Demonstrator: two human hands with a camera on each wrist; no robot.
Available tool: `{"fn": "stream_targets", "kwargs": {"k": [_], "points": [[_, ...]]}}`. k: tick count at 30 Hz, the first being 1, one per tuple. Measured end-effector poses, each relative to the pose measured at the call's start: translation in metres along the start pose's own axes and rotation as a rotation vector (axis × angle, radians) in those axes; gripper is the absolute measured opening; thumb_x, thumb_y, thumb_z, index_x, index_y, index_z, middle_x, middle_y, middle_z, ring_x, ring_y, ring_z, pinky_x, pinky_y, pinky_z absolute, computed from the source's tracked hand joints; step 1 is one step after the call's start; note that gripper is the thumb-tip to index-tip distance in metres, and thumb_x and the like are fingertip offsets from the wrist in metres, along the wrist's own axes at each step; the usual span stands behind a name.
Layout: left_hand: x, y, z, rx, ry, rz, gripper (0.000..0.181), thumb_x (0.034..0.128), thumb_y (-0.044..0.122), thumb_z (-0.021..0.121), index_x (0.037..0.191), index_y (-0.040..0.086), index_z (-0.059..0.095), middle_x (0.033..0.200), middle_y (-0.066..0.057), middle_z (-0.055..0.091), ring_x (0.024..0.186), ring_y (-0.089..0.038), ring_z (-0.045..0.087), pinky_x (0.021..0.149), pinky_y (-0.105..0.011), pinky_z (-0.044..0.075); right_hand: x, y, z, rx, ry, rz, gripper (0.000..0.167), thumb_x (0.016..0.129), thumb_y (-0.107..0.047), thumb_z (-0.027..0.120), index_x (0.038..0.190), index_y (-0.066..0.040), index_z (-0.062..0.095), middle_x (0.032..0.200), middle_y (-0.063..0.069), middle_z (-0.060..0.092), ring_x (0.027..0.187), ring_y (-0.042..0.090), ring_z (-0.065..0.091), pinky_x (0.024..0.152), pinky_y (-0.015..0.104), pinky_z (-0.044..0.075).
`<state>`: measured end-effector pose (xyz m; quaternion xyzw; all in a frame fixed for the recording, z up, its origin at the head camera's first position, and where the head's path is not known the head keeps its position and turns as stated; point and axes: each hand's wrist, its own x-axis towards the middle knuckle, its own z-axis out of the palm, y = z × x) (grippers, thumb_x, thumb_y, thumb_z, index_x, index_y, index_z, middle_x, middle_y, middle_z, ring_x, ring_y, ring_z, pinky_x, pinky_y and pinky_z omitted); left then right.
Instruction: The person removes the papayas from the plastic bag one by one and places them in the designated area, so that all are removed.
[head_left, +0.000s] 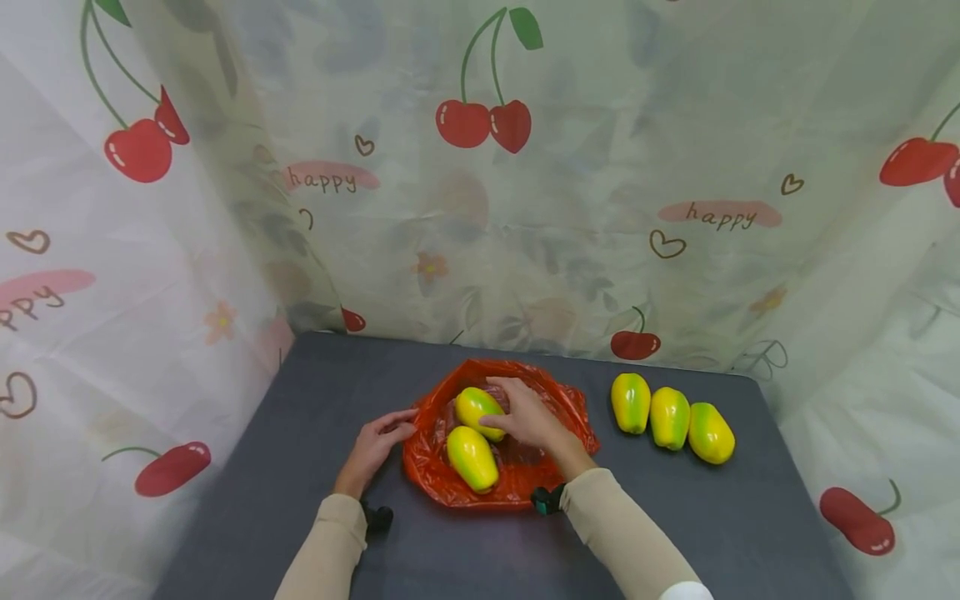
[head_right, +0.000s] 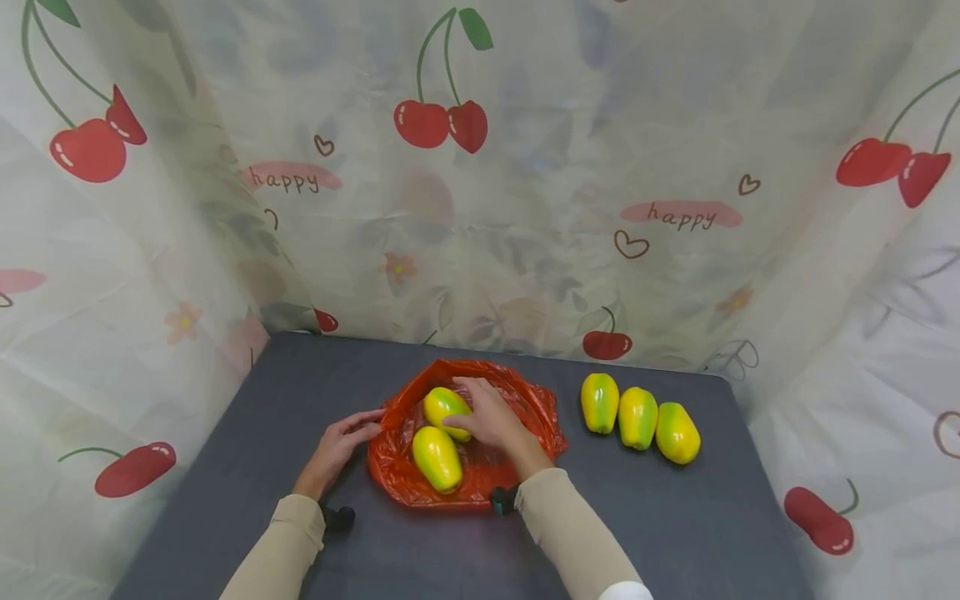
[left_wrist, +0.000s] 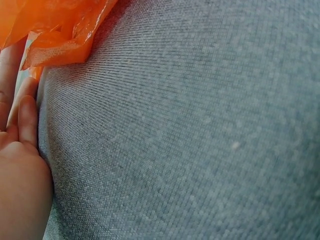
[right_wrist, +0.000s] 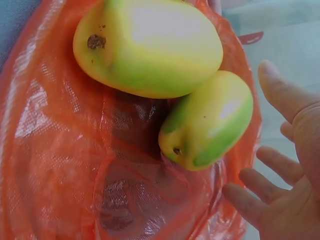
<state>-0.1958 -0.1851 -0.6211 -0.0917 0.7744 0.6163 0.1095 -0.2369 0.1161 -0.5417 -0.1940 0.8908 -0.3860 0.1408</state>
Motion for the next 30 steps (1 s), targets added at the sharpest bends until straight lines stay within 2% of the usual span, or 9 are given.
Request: {"fn": "stream_targets", "kwargs": {"k": [14,21,30], "points": [[0.001,-0.001,0.0,-0.005,0.006,0.0,0.041,0.0922,0.041,0.073,0.131,0.029,0.07,0.129,-0.003,0.072,0.13,-0.024,0.059,0.123,-0.055,0.033,0.01,0.005,0.008,0.051,-0.02,0.051,0.069,0.095,-0.031,0.073,0.154,-0.012,0.043,0.155,0.01,0.047,0.14,0.033,0.051,0.113,0.053,0.046],[-0.002,-0.001,0.0,0.005,0.013,0.014,0.041,0.0936,0.039,0.072,0.132,0.026,0.069,0.127,-0.004,0.072,0.13,-0.026,0.058,0.122,-0.057,0.034,0.015,0.01,0.014,0.022,-0.027,0.076,0.068,0.094,-0.032,0.074,0.153,-0.015,0.045,0.151,0.009,0.052,0.135,0.03,0.055,0.11,0.051,0.049],[-0.001,0.0,0.001,-0.047,0.01,-0.001,0.037,0.0939,0.036,0.072,0.13,0.027,0.071,0.125,-0.004,0.073,0.128,-0.025,0.06,0.123,-0.054,0.034,0.017,0.007,0.017,0.01,-0.032,0.088,0.065,0.096,-0.03,0.072,0.154,-0.016,0.045,0.154,0.008,0.05,0.132,0.029,0.054,0.108,0.051,0.049]]}}
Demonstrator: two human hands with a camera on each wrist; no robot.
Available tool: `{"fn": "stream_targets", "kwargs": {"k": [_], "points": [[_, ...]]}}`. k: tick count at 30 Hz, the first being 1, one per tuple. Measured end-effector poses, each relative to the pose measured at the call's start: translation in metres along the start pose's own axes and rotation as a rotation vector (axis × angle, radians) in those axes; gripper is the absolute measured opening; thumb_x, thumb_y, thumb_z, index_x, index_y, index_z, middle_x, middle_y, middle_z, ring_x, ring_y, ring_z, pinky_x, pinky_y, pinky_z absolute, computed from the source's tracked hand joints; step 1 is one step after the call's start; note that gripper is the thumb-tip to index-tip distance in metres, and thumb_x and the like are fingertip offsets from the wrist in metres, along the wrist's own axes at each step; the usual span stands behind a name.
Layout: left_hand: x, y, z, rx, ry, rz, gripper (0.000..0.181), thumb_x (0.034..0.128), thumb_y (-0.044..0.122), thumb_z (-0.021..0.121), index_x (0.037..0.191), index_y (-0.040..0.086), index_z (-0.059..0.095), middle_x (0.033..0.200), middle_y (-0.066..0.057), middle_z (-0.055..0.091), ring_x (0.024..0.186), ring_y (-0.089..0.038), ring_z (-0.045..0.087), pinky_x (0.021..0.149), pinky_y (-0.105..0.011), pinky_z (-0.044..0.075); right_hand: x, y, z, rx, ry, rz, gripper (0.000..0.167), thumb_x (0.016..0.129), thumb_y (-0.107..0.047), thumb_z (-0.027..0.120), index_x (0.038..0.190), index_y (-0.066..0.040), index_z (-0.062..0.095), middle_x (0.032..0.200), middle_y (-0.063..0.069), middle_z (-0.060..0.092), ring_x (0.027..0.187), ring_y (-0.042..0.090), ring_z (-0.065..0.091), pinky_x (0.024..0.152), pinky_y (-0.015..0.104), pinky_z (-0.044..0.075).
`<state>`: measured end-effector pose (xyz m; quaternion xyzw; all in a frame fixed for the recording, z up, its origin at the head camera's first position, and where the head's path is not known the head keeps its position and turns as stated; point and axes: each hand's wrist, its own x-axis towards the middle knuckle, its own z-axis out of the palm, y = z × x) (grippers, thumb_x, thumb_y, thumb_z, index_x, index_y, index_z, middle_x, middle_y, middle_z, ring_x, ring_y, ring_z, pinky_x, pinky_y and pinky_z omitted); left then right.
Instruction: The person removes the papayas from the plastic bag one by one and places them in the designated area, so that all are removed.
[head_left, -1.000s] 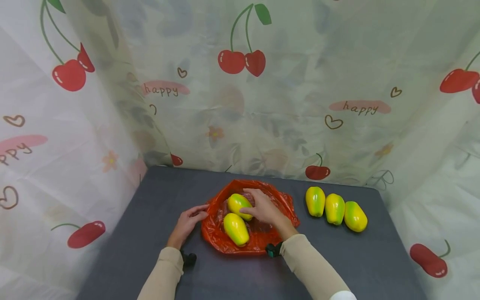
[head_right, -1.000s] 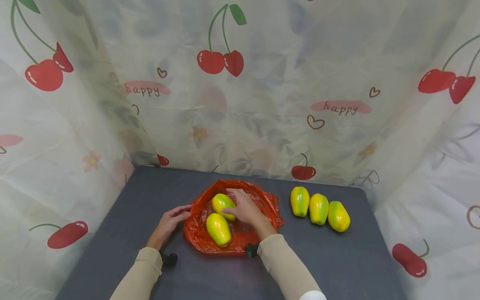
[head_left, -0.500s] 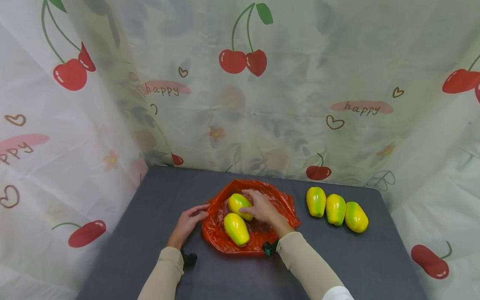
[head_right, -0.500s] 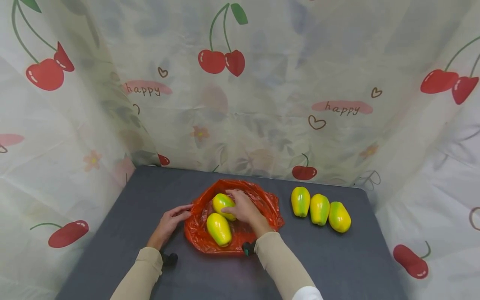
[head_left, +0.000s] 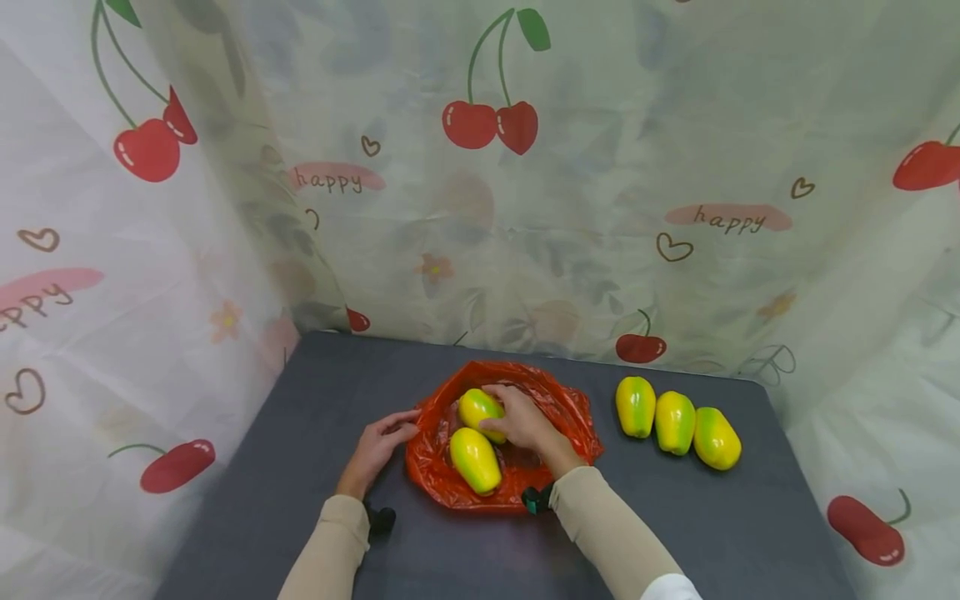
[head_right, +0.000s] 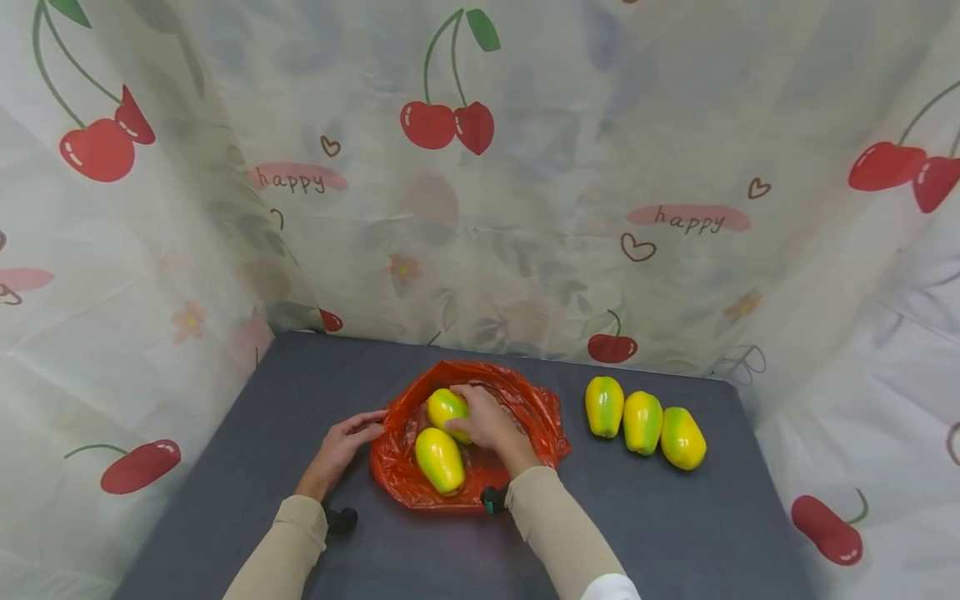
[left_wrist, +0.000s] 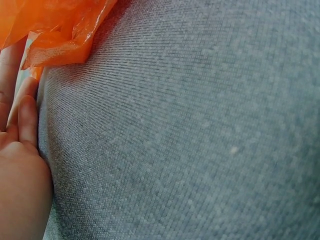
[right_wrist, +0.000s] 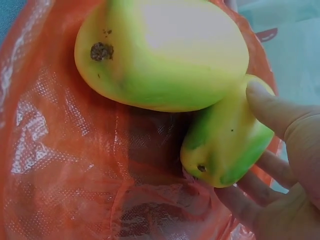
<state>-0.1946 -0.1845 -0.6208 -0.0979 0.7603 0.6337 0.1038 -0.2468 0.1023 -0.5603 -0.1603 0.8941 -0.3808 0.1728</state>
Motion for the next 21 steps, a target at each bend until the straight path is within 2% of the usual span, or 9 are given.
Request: {"fn": "stream_targets", "kwargs": {"k": [15,21], "points": [[-0.0002,0.0007,0.0022,0.011,0.002,0.009,0.038,0.0942,0.036,0.072,0.131,0.027,0.07,0.122,-0.003,0.074,0.125,-0.023,0.061,0.122,-0.054,0.034,-0.0004,0.0017,0.0001,-0.038,-0.001,0.008,0.063,0.098,-0.031,0.069,0.155,-0.016,0.044,0.155,0.009,0.048,0.133,0.029,0.054,0.109,0.051,0.048],[-0.0001,-0.0005,0.0019,0.018,0.008,0.009,0.038,0.0943,0.036,0.072,0.131,0.027,0.07,0.122,-0.002,0.074,0.124,-0.023,0.061,0.121,-0.054,0.036,-0.0015,-0.0013,-0.0016,-0.025,0.0,-0.023,0.061,0.099,-0.028,0.068,0.154,-0.015,0.045,0.155,0.009,0.049,0.134,0.03,0.053,0.108,0.052,0.047]]}}
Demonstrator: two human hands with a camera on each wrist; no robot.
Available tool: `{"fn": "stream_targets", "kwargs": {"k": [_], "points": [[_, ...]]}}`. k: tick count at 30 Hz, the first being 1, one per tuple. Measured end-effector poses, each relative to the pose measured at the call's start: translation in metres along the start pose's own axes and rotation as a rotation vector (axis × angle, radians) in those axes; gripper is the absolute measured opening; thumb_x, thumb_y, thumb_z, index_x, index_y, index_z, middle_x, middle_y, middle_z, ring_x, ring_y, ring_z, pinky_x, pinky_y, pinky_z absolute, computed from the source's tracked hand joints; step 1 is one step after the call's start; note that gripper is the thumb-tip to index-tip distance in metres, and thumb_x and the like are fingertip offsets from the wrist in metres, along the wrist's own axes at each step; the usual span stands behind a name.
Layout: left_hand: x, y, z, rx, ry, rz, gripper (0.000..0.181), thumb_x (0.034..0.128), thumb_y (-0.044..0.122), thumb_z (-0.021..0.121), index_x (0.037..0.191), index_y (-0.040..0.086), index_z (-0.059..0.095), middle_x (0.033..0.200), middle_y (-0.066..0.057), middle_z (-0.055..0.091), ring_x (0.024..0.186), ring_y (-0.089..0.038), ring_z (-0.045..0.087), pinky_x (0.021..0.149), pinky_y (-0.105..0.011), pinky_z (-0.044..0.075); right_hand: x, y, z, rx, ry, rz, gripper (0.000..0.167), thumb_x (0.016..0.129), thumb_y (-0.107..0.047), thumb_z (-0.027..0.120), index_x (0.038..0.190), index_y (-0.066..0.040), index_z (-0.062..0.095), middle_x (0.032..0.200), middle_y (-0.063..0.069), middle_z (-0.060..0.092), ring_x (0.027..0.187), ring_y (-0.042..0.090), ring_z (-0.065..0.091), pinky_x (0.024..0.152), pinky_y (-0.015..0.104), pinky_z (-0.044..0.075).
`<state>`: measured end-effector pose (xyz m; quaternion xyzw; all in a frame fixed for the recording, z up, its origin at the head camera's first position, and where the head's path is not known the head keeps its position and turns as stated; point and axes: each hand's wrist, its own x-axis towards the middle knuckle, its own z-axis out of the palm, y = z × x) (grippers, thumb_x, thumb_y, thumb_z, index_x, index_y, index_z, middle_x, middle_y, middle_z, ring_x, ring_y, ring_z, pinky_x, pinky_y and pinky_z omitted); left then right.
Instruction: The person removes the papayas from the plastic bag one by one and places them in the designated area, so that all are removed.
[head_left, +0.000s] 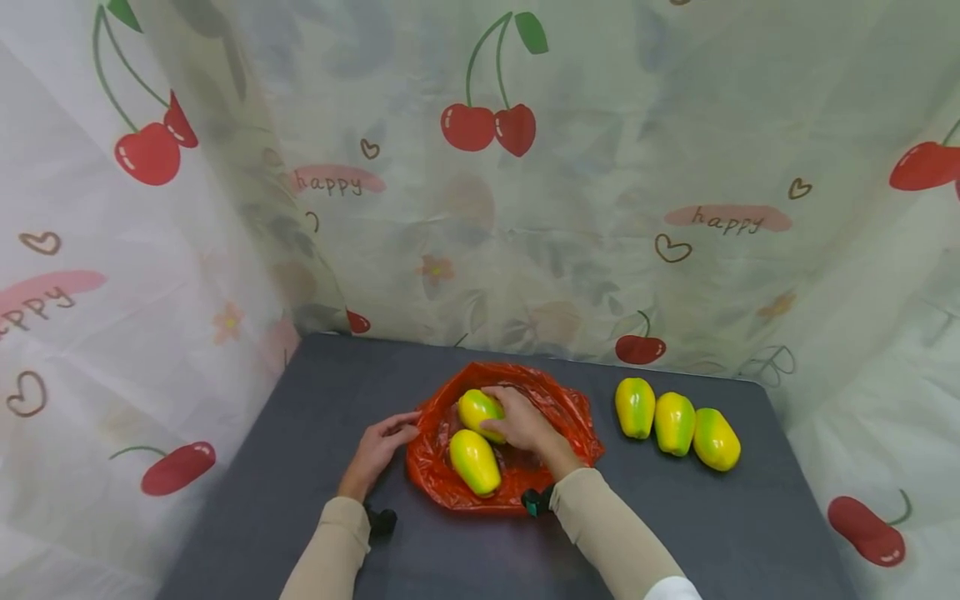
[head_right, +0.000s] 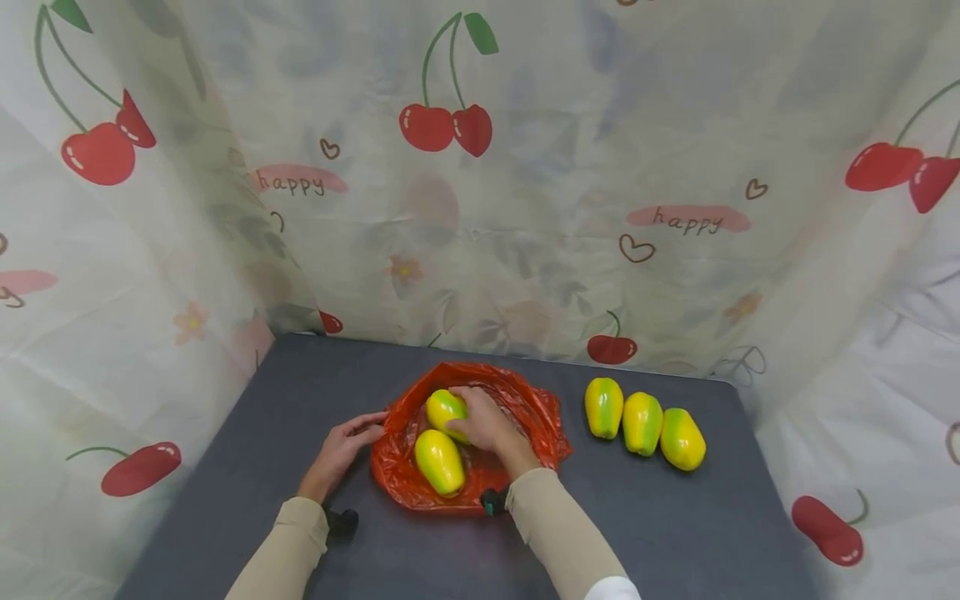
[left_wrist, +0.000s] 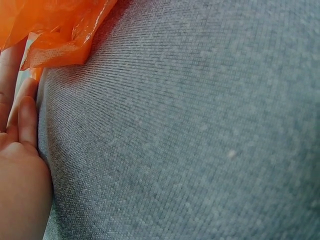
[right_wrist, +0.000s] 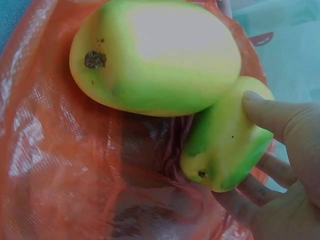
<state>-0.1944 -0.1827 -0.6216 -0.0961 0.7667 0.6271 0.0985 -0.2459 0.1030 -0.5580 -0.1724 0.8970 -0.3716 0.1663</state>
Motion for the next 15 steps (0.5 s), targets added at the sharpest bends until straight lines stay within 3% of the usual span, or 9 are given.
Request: {"fn": "stream_targets", "kwargs": {"k": [15], "points": [[0.001,0.0,-0.001,0.011,-0.006,0.002,0.039,0.0939,0.037,0.072,0.132,0.027,0.069,0.121,-0.002,0.075,0.126,-0.024,0.061,0.123,-0.055,0.034,-0.014,-0.018,-0.021,-0.018,0.056,-0.039,0.06,0.097,-0.027,0.071,0.152,-0.018,0.048,0.15,0.008,0.052,0.127,0.027,0.056,0.104,0.05,0.05]]}}
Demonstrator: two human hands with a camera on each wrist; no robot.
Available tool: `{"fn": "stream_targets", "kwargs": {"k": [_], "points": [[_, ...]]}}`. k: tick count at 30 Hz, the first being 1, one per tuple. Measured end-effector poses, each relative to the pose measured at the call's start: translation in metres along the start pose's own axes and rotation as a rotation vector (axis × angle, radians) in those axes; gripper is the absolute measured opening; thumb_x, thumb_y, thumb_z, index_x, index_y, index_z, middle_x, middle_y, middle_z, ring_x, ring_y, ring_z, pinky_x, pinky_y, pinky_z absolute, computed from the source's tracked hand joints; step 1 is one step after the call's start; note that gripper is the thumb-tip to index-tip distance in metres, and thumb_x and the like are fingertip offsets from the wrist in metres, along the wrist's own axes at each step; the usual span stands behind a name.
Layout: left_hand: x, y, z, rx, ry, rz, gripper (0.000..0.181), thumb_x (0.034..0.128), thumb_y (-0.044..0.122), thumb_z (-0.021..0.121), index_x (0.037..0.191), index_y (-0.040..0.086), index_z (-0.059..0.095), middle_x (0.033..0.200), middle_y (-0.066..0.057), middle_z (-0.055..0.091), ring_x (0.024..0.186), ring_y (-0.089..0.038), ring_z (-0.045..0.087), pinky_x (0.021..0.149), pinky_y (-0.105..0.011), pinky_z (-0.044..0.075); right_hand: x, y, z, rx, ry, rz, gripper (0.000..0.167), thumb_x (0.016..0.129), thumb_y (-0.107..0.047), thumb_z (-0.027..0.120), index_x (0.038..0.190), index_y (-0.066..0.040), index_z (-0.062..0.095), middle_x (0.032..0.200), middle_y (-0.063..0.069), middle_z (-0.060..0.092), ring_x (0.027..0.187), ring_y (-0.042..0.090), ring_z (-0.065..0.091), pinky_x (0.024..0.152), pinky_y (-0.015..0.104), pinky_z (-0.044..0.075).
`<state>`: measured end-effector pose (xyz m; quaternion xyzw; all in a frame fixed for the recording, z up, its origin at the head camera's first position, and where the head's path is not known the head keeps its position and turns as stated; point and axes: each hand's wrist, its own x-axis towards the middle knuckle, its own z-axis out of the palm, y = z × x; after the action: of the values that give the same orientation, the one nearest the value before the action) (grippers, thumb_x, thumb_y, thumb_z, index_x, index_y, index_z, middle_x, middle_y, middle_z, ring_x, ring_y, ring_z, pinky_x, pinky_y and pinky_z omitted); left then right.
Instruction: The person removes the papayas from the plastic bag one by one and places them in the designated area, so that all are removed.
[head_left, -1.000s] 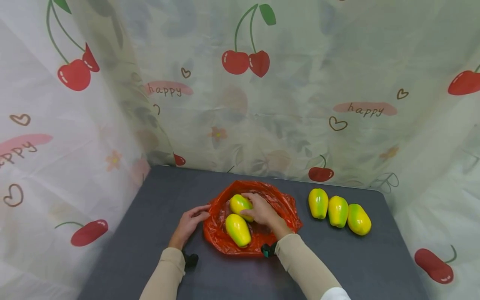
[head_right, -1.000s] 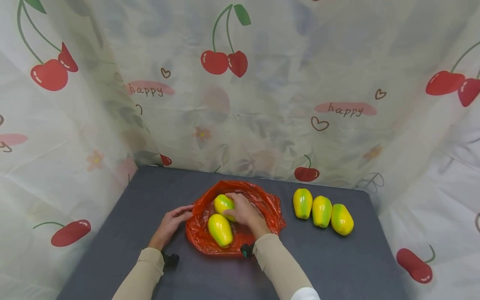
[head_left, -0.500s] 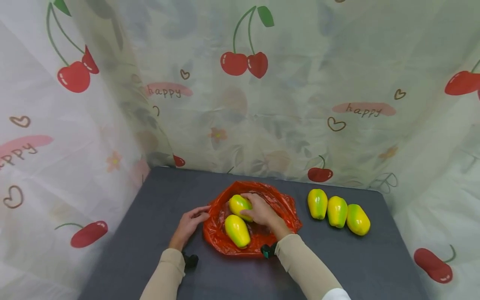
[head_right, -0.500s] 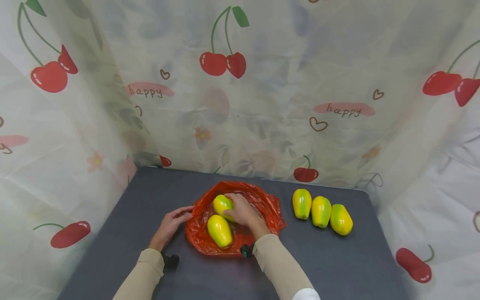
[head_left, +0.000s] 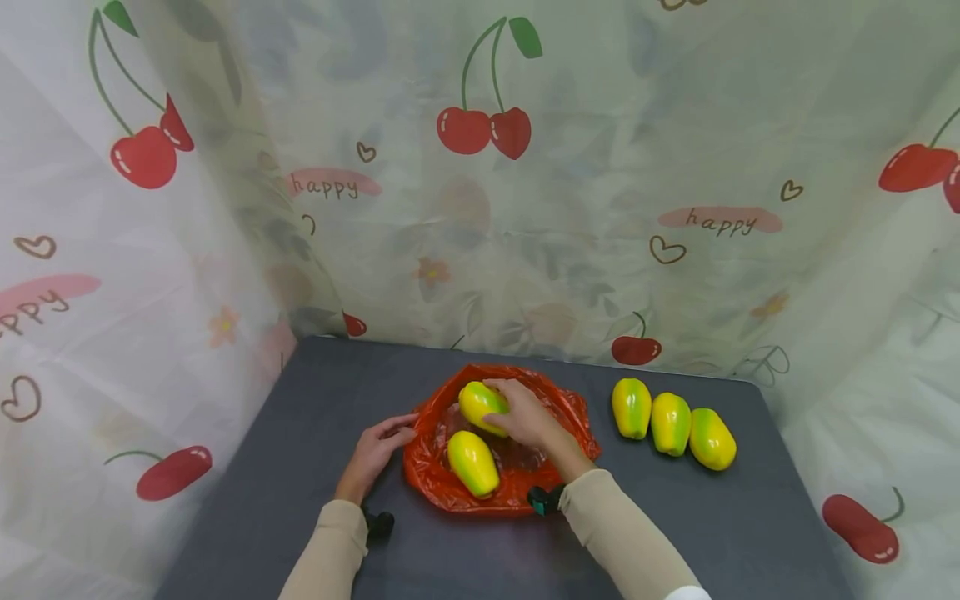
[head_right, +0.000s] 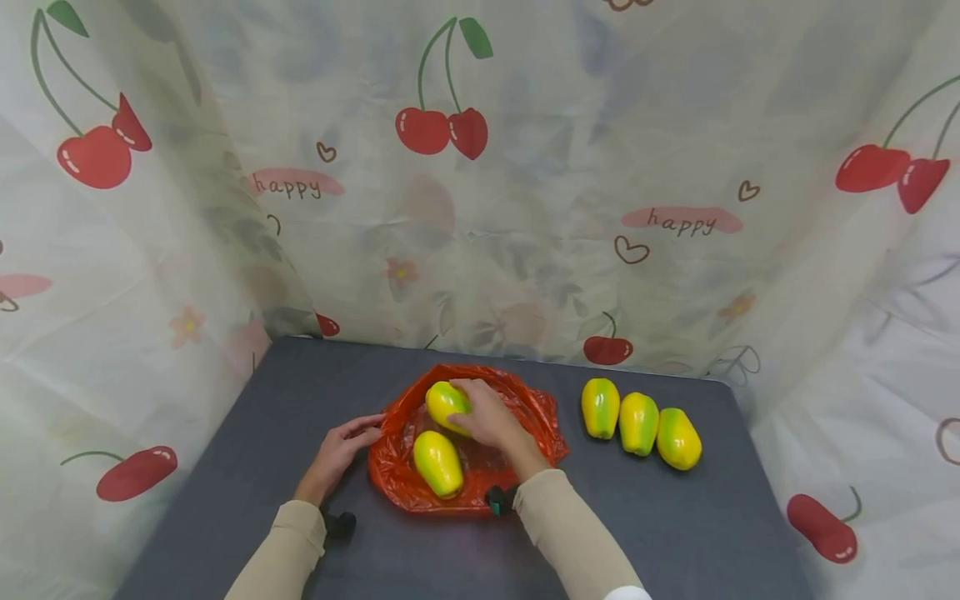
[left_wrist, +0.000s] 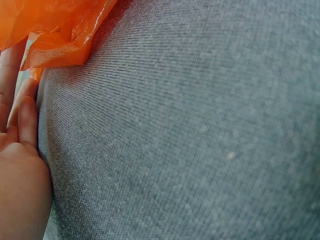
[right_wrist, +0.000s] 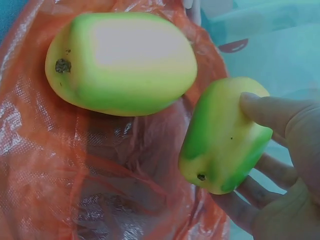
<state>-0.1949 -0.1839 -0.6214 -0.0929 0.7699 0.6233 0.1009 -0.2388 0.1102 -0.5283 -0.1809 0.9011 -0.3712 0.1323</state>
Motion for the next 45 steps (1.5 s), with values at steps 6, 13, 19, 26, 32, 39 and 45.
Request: {"fn": "stream_targets", "kwargs": {"k": [6,13,19,26,32,39,45], "points": [[-0.001,0.002,-0.001,-0.007,-0.005,0.003,0.038,0.0946,0.036,0.071,0.132,0.026,0.069,0.12,-0.003,0.075,0.125,-0.024,0.061,0.122,-0.054,0.035,-0.009,-0.005,-0.005,0.001,0.04,-0.025,0.061,0.096,-0.03,0.072,0.15,-0.017,0.05,0.147,0.007,0.055,0.122,0.026,0.057,0.1,0.049,0.052],[-0.001,0.002,0.0,-0.012,-0.003,-0.01,0.038,0.0948,0.035,0.071,0.132,0.026,0.069,0.122,-0.003,0.074,0.127,-0.024,0.06,0.123,-0.055,0.034,-0.019,-0.004,-0.007,-0.001,0.096,-0.013,0.063,0.094,-0.034,0.074,0.151,-0.018,0.05,0.147,0.006,0.055,0.122,0.025,0.058,0.1,0.047,0.052],[0.0,0.002,0.002,-0.008,-0.01,-0.011,0.039,0.0941,0.037,0.072,0.132,0.027,0.069,0.123,-0.003,0.074,0.127,-0.024,0.06,0.123,-0.056,0.033,-0.03,-0.001,-0.012,0.004,0.136,-0.003,0.063,0.093,-0.03,0.075,0.15,-0.015,0.051,0.144,0.007,0.056,0.12,0.025,0.058,0.1,0.047,0.053],[-0.001,0.002,0.001,-0.005,-0.002,-0.011,0.039,0.0939,0.037,0.072,0.131,0.028,0.069,0.122,-0.002,0.074,0.126,-0.023,0.061,0.123,-0.056,0.033,-0.045,0.008,-0.02,-0.031,0.158,0.015,0.065,0.094,-0.033,0.074,0.151,-0.016,0.049,0.146,0.006,0.055,0.125,0.025,0.057,0.105,0.048,0.051],[-0.001,0.001,0.001,-0.01,-0.004,-0.005,0.039,0.0942,0.036,0.072,0.132,0.027,0.069,0.122,-0.002,0.074,0.125,-0.023,0.061,0.122,-0.055,0.034,-0.06,0.015,-0.028,0.019,0.21,0.03,0.064,0.094,-0.033,0.074,0.151,-0.017,0.049,0.147,0.009,0.054,0.124,0.028,0.057,0.103,0.051,0.051],[-0.001,0.002,0.001,-0.013,-0.012,-0.006,0.04,0.0939,0.037,0.072,0.133,0.027,0.068,0.121,-0.002,0.074,0.124,-0.022,0.062,0.122,-0.055,0.035,-0.078,0.029,-0.029,-0.003,0.264,0.038,0.064,0.095,-0.031,0.074,0.151,-0.015,0.048,0.146,0.011,0.054,0.127,0.03,0.057,0.105,0.052,0.051],[-0.002,0.002,0.0,-0.011,-0.013,-0.005,0.041,0.0937,0.037,0.072,0.133,0.027,0.068,0.122,-0.002,0.074,0.124,-0.023,0.062,0.122,-0.055,0.034,-0.09,0.04,-0.034,-0.016,0.303,0.053,0.065,0.094,-0.032,0.074,0.151,-0.015,0.049,0.147,0.013,0.054,0.131,0.033,0.055,0.108,0.055,0.049]]}}
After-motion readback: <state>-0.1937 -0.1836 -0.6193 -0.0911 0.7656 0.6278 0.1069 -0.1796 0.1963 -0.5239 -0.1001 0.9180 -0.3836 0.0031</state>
